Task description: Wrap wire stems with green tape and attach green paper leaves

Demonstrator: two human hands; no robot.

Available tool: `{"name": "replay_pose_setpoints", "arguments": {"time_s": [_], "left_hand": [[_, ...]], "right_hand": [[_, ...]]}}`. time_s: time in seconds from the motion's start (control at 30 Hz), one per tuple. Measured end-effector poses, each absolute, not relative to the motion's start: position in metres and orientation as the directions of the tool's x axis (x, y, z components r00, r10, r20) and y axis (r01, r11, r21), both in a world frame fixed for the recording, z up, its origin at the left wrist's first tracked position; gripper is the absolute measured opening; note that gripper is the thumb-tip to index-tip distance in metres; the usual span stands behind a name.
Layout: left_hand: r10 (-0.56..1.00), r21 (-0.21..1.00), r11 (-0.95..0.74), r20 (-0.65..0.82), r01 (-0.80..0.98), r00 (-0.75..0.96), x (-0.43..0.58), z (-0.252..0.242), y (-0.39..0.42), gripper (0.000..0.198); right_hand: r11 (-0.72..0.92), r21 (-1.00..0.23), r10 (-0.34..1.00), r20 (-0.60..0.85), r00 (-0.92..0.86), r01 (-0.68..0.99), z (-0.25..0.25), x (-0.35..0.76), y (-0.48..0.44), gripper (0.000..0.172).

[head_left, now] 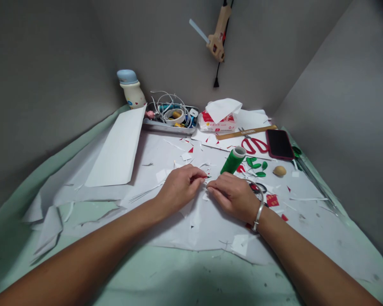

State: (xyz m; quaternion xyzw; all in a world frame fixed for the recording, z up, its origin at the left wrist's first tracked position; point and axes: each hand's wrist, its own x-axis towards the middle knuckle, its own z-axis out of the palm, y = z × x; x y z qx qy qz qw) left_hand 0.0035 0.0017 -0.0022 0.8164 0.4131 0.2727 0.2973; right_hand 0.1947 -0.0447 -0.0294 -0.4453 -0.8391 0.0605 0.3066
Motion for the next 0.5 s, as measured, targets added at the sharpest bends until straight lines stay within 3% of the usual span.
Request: {"name": "replay_pose_setpoints", "arguments": {"time_s": [0.27, 0.5], "left_hand": [[0.738, 0.540, -0.638, 0.223, 0.549, 0.637, 0.003, -0.009, 0.001, 0.019], [0.679, 0.582, -0.673, 0.243, 0.456, 0.693, 0.004, -0.009, 0.002, 0.019]], "right_hand": [[0.588, -0.367, 0.763, 0.548, -0.343, 0.721, -0.026, 0.196, -0.042, 0.019], [0.523, -0.539, 0.829, 0.501, -0.248, 0.660, -0.033, 0.199, -0.033, 0.017]]}}
